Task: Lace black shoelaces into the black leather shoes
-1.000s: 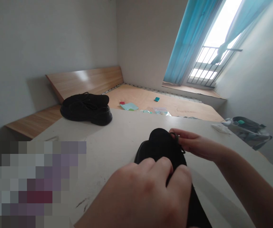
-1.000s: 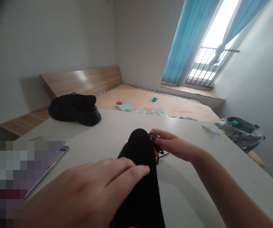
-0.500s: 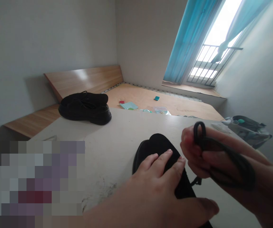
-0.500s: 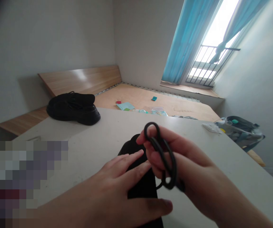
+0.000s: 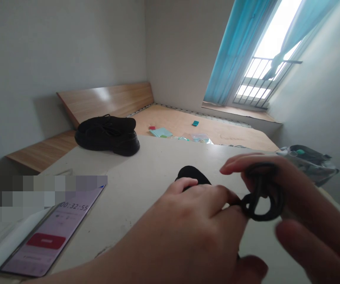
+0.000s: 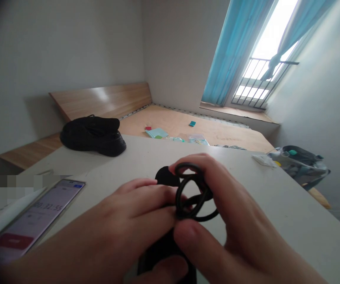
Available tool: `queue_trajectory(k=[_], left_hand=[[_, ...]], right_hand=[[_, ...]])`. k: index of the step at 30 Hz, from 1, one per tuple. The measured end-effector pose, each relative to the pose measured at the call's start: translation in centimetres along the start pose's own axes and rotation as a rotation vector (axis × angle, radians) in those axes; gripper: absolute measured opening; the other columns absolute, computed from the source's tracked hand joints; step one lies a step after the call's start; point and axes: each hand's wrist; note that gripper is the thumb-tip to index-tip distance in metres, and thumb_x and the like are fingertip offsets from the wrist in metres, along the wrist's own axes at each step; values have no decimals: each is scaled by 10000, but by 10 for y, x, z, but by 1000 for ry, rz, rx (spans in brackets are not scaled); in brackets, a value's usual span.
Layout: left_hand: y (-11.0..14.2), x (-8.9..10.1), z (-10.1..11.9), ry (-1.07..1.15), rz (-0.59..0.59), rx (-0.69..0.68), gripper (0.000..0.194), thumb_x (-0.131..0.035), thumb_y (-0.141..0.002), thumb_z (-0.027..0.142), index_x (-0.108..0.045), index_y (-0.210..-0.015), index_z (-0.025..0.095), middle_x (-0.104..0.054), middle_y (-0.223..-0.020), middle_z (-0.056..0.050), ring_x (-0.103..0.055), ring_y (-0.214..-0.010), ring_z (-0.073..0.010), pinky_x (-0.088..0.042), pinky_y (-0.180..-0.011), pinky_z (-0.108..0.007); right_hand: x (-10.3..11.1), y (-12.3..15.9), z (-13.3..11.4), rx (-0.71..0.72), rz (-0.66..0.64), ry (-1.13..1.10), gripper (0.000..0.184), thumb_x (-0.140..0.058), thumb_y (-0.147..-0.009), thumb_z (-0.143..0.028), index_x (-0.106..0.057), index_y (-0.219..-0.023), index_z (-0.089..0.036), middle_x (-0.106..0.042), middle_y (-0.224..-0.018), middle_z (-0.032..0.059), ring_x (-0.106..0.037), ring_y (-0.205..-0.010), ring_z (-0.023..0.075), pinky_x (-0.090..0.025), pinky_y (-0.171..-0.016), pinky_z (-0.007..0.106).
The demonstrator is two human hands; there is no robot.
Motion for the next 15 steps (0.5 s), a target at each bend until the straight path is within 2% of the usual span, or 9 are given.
queue_trajectory(k=[2, 4, 6, 8, 10, 12, 15], left_hand=[[-1, 12, 4, 2, 83, 57, 143, -624, -857, 239, -701, -968, 191, -710, -1026, -42, -649, -953, -231, -501, -925, -377], [1, 20, 6, 9, 103, 86, 144, -590, -858, 181, -707, -939, 205, -715, -982, -21, -650, -884, -195, -517, -855, -316], [3, 25, 7, 19, 75, 84, 185, -565, -868, 159, -711, -969, 211, -718, -947, -3, -646, -849, -169, -517, -826, -277], [5, 27, 8, 28, 55, 70, 199, -555, -871, 155, -719, -968, 210, -719, -909, 8, -642, -822, -153, -514, -807, -251], [6, 29, 9, 33, 75, 64, 199, -560, -858, 156, -722, -962, 207, -722, -902, 14, -642, -825, -150, -505, -811, -242], [5, 31, 9, 30, 109, 95, 178, -560, -853, 155, -717, -905, 219, -720, -860, 33, -637, -793, -136, -490, -772, -232], [2, 31, 6, 21, 159, 186, 195, -534, -883, 213, -669, -745, 240, -666, -703, 63, -585, -653, -109, -410, -579, -231]], right_hand=[[-6, -5, -9, 79, 40, 81, 375, -471, -946, -473, -460, -1305, -364, -630, -1250, 60, -603, -1125, 319, -561, -840, 420], [-10, -9, -14, 126, 22, 116, 291, -448, -963, -470, -591, -1165, -318, -702, -1084, 70, -656, -1009, 303, -577, -736, 386], [-10, -13, -16, 107, -76, 64, 355, -400, -971, -505, -674, -931, -282, -724, -895, 74, -684, -864, 279, -564, -617, 345], [-6, -15, -16, 44, -203, -40, 408, -386, -978, -509, -666, -803, -270, -707, -795, 47, -673, -761, 231, -551, -588, 310], [-2, -17, -15, -22, -299, -136, 384, -409, -978, -496, -653, -801, -260, -700, -795, 20, -659, -746, 197, -561, -654, 293], [1, -16, -13, -58, -339, -179, 350, -439, -970, -490, -644, -815, -253, -698, -813, 7, -655, -762, 186, -564, -701, 287], [0, -12, -10, -80, -288, -146, 326, -448, -963, -481, -644, -819, -264, -703, -824, 4, -669, -818, 201, -566, -693, 279]])
Point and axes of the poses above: each hand's wrist, its own y-axis away from the middle knuckle, its own x-axis out of the back of the hand, z = x × y
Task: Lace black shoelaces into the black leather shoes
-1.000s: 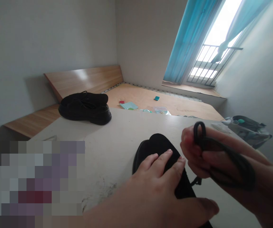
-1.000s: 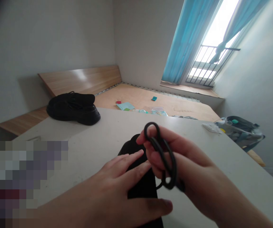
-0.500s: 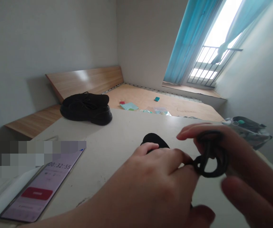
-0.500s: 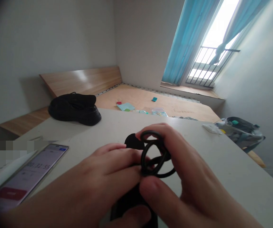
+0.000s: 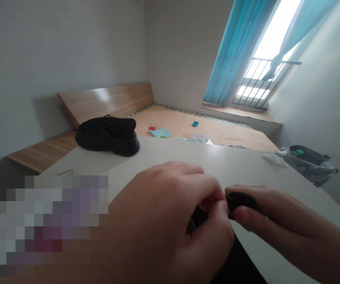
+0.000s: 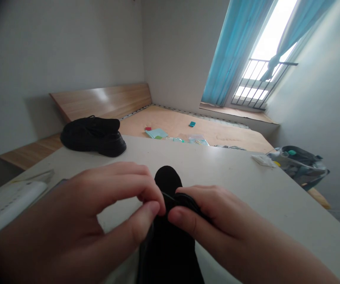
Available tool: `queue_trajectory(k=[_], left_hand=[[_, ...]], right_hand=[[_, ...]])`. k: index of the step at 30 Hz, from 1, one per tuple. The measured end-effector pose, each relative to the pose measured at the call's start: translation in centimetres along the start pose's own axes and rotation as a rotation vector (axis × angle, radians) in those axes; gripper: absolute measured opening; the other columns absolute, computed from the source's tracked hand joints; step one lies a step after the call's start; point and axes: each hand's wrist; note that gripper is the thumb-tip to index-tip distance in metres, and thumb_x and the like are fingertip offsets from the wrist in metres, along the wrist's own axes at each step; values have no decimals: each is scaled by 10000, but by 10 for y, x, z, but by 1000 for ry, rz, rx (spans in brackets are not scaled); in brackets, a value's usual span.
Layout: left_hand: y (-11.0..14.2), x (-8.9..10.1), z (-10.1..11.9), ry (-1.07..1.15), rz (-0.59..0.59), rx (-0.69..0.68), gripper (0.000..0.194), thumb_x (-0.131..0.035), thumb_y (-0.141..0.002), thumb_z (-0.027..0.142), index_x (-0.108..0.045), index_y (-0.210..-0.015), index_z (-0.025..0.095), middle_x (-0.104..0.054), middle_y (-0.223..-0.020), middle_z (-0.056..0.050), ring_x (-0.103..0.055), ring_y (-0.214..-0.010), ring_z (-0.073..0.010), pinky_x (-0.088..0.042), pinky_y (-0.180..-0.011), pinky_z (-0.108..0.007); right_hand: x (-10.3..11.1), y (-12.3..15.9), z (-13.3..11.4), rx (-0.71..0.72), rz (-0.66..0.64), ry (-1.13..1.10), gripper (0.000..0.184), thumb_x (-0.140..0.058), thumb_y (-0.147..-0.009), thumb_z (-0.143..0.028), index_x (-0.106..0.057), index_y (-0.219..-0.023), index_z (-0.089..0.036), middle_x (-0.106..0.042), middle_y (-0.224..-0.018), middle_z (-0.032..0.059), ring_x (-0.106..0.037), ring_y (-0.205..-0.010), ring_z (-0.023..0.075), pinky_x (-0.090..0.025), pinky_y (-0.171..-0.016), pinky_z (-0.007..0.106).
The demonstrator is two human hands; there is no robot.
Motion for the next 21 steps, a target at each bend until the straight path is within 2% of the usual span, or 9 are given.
queue_trajectory(k=[2, 4, 8, 10, 12, 15, 17, 19, 21], left_hand=[[-3, -1, -4, -10, 6, 34, 249, -507, -897, 274, -624, -679, 238, -620, -631, 62, -535, -583, -108, -330, -501, -248], [-5, -4, -8, -29, -28, 65, 270, -485, -898, 304, -602, -664, 236, -608, -622, 58, -508, -566, -114, -292, -489, -261], [-7, -8, -15, -122, -167, 134, 278, -447, -907, 318, -639, -719, 248, -630, -695, 32, -521, -621, -141, -313, -549, -282], [-7, -8, -16, -165, -191, 160, 280, -431, -913, 322, -652, -756, 256, -638, -725, 21, -538, -654, -157, -321, -575, -291], [-6, -8, -18, -193, -182, 192, 282, -416, -916, 331, -647, -771, 261, -638, -724, 21, -541, -645, -164, -306, -563, -296], [-5, -7, -19, -217, -179, 233, 304, -396, -920, 342, -622, -738, 247, -631, -689, 19, -531, -599, -165, -279, -531, -298], [-5, -7, -21, -226, -194, 247, 325, -387, -923, 347, -615, -719, 237, -633, -680, 9, -540, -598, -171, -292, -536, -301], [-5, -8, -22, -229, -213, 247, 338, -375, -929, 333, -635, -738, 233, -648, -696, -6, -571, -629, -184, -330, -564, -307], [-6, -11, -23, -219, -239, 226, 337, -369, -929, 297, -668, -788, 229, -669, -723, -21, -603, -671, -197, -366, -597, -311]], right_hand=[[-3, 2, 0, 2, 40, 38, 300, -451, -960, -474, -661, -866, -282, -715, -858, 7, -676, -849, 211, -569, -712, 290], [-6, 3, -2, 34, 44, 56, 286, -458, -956, -465, -666, -880, -284, -719, -847, 9, -677, -792, 204, -571, -716, 301], [-8, 2, -7, 3, 12, 3, 347, -416, -979, -440, -611, -758, -257, -647, -622, -17, -612, -549, 142, -532, -537, 242], [-8, 0, -7, -58, 53, -16, 370, -391, -989, -443, -580, -738, -248, -630, -603, -19, -611, -538, 135, -518, -506, 231], [-10, -3, -4, -62, 137, 15, 311, -398, -986, -431, -592, -820, -253, -673, -689, -4, -665, -637, 161, -540, -545, 248], [-17, -4, 4, 15, 204, 170, 210, -409, -983, -356, -581, -1059, -265, -734, -896, 29, -713, -817, 215, -564, -593, 291], [-24, -3, 8, 88, 197, 309, 267, -413, -979, -299, -514, -1222, -253, -732, -1053, 62, -714, -906, 240, -583, -664, 341], [-30, 0, 10, 157, 201, 427, 413, -467, -950, -268, -402, -1357, -230, -693, -1189, 99, -694, -997, 269, -584, -761, 405], [-34, 4, 8, 191, 208, 476, 495, -543, -895, -250, -376, -1361, -226, -685, -1203, 101, -686, -1006, 281, -577, -774, 423]])
Point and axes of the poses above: each hand's wrist, its own y-axis away from the middle knuckle, its own x-axis out of the back of the hand, z = x × y
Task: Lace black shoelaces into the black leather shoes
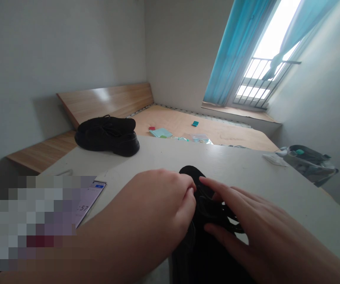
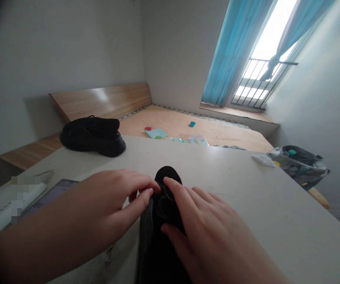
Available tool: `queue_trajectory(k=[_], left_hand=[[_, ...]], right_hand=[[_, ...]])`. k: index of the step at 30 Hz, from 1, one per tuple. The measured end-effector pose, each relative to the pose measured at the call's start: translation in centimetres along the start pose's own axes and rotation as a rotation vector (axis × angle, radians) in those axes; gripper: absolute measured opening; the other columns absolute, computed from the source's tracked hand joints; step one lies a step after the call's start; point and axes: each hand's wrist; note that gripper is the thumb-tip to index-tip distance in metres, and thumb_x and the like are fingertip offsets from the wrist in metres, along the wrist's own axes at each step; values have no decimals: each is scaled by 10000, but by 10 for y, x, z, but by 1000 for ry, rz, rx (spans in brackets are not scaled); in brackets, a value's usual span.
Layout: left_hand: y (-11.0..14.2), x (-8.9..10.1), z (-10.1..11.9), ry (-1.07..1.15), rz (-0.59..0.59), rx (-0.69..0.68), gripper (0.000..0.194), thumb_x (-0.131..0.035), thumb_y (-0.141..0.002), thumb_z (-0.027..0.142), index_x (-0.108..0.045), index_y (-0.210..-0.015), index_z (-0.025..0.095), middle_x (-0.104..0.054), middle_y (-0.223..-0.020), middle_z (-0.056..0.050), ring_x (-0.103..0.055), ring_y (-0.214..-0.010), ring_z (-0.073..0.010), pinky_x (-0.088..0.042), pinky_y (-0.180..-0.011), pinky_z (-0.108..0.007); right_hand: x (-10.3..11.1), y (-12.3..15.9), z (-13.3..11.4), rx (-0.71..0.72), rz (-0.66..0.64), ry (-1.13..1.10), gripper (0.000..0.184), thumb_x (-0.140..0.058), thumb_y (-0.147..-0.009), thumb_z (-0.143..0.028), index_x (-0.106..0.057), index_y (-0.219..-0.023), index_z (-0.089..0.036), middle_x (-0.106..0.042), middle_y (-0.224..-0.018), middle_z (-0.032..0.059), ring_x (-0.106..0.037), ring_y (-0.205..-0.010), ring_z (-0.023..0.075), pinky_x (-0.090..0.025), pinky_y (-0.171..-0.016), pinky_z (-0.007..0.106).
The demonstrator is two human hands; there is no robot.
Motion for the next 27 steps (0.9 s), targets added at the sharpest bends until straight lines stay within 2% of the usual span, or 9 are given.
queue_trajectory(k=[4, 7, 10, 14, 17, 19, 21, 24, 27], left_hand=[[-4, -4, -1, 28, -37, -42, 313, -396, -902, 230, -708, -883, 235, -704, -771, -30, -638, -714, -204, -392, -618, -306], [-7, -5, -2, 13, -76, -47, 305, -414, -903, 235, -708, -822, 231, -708, -758, -30, -644, -705, -202, -381, -603, -303], [-8, -7, -2, -9, -67, -23, 306, -415, -915, 253, -705, -821, 232, -708, -758, -32, -648, -722, -207, -375, -612, -306], [-8, -10, -3, 0, -60, -17, 246, -457, -907, 312, -673, -805, 253, -690, -738, -1, -622, -681, -198, -342, -575, -297], [-6, -11, -2, 53, -59, -80, 205, -486, -900, 322, -650, -791, 262, -675, -720, 32, -598, -661, -172, -322, -560, -286], [-5, -13, 0, 81, -78, -124, 206, -485, -897, 296, -630, -758, 254, -668, -712, 45, -590, -651, -159, -310, -546, -281], [-4, -14, 2, 70, -95, -152, 215, -466, -894, 254, -607, -732, 237, -661, -703, 42, -586, -633, -158, -303, -530, -282], [-5, -15, 3, 30, -116, -145, 202, -439, -887, 212, -587, -751, 228, -655, -698, 26, -596, -621, -174, -320, -524, -287], [-6, -15, 2, 39, -90, -114, 178, -414, -903, 217, -582, -847, 238, -664, -736, 16, -620, -655, -192, -381, -567, -305]], right_hand=[[8, 2, -7, -7, -24, -24, 298, -640, -796, -239, -535, -1073, -269, -726, -932, 29, -693, -793, 248, -548, -652, 371], [16, 1, -8, 31, -42, -15, 137, -625, -813, -264, -589, -946, -265, -701, -794, 15, -666, -686, 225, -517, -608, 360], [20, 2, -7, 58, -37, 46, 48, -579, -850, -274, -617, -869, -252, -681, -724, 16, -640, -613, 210, -487, -580, 364], [14, 2, -6, 40, -24, 126, 123, -573, -852, -184, -594, -751, -251, -682, -740, -13, -644, -669, 199, -474, -639, 360], [7, 1, -6, 48, -16, 93, 90, -669, -785, -179, -635, -822, -253, -704, -813, -33, -655, -741, 196, -483, -677, 350], [5, 0, -6, 68, -22, 51, 196, -747, -715, -187, -660, -879, -252, -720, -851, -41, -664, -789, 199, -493, -716, 352], [4, -2, -6, 87, -42, 7, 226, -773, -687, -168, -666, -866, -254, -726, -846, -57, -666, -804, 195, -491, -736, 351], [6, -5, -5, 63, -31, -25, 125, -665, -790, -124, -648, -803, -247, -706, -774, -58, -650, -730, 179, -476, -695, 349], [6, -9, -5, 43, 75, 19, 202, -497, -895, -122, -636, -798, -232, -701, -758, -18, -635, -661, 192, -453, -620, 359]])
Point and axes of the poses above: each hand's wrist, its own y-axis away from the middle knuckle, its own x-axis out of the back of the hand, z = x × y
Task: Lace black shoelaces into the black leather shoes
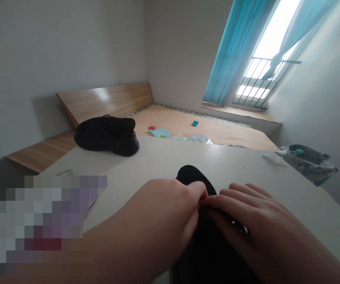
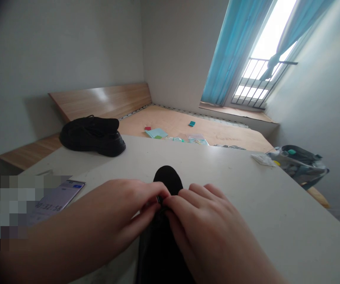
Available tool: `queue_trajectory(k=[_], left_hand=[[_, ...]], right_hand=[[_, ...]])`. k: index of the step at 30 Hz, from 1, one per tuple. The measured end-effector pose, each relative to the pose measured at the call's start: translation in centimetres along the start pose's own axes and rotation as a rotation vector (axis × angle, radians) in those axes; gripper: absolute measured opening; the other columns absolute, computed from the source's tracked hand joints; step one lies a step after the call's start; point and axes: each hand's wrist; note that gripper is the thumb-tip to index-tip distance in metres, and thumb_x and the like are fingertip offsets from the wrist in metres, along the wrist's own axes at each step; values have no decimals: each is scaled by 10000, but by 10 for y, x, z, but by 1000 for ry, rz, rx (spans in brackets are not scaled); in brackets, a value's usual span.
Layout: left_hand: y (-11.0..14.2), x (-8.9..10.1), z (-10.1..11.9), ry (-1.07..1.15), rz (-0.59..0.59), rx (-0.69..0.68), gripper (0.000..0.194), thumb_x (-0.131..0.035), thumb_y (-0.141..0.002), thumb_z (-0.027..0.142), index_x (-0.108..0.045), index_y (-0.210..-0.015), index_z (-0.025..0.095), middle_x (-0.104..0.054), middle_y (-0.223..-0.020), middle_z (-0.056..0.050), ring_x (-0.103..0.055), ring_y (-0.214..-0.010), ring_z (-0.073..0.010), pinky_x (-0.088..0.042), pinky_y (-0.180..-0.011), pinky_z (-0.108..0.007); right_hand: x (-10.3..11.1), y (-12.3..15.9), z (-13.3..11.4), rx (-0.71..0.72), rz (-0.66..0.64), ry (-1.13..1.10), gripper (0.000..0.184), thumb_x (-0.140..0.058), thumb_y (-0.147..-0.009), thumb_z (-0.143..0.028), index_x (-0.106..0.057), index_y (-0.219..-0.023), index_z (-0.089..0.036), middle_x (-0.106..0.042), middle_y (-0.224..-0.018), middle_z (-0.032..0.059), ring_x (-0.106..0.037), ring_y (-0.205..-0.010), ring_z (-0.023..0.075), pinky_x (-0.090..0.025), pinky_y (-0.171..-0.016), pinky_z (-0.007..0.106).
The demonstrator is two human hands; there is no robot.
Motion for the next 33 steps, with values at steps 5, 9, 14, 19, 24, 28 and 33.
queue_trajectory(k=[5, 9, 14, 19, 24, 28, 33], left_hand=[[0, -1, -3, 20, 67, -23, 230, -406, -911, 228, -633, -948, 242, -701, -872, -6, -650, -786, -211, -445, -677, -340], [-3, -1, -6, -9, 68, -13, 235, -465, -884, 243, -699, -901, 258, -719, -870, -4, -655, -802, -218, -441, -683, -340], [-8, 0, -7, 0, -10, 49, 216, -514, -877, 277, -724, -840, 304, -717, -763, 25, -646, -716, -198, -385, -600, -307], [-9, -4, -8, -25, 51, 96, 111, -573, -842, 318, -672, -876, 280, -700, -746, 22, -637, -677, -200, -358, -561, -294], [-11, -6, -6, -61, 39, 86, 166, -538, -858, 314, -680, -788, 265, -689, -720, 15, -625, -656, -195, -349, -556, -299], [-7, -3, -1, -67, -3, 33, 288, -479, -901, 362, -695, -751, 246, -688, -726, -8, -612, -679, -201, -361, -575, -315], [5, 3, 3, 72, -34, 1, 127, -587, -742, 251, -689, -807, 291, -686, -813, 45, -608, -770, -185, -411, -648, -309]], right_hand=[[-8, -1, -1, -3, 78, 144, 279, -408, -893, -78, -642, -828, -215, -694, -712, 19, -630, -612, 234, -443, -577, 391], [-9, 5, -4, 10, 16, 75, 172, -517, -842, -118, -634, -915, -220, -718, -781, 17, -661, -665, 222, -494, -626, 381], [8, 12, -3, -30, -51, -85, 254, -601, -824, -199, -583, -1068, -267, -719, -853, -13, -671, -729, 182, -521, -646, 311], [15, 11, -5, 4, -179, -138, 126, -645, -820, -173, -647, -873, -287, -732, -831, -60, -691, -805, 160, -519, -785, 307], [-6, 14, 0, 115, -287, -197, 97, -612, -855, -215, -700, -872, -255, -767, -919, -13, -713, -907, 186, -492, -945, 326], [-3, 11, 3, 160, -293, -249, 142, -583, -901, -318, -708, -936, -262, -768, -941, -11, -707, -960, 181, -423, -1066, 338], [6, 8, 1, 201, -352, -187, 179, -587, -918, -383, -719, -963, -271, -767, -962, -17, -688, -1021, 178, -430, -1073, 328]])
Point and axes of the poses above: each hand's wrist, its own y-axis away from the middle knuckle, its own x-axis out of the back of the hand, z = x × y
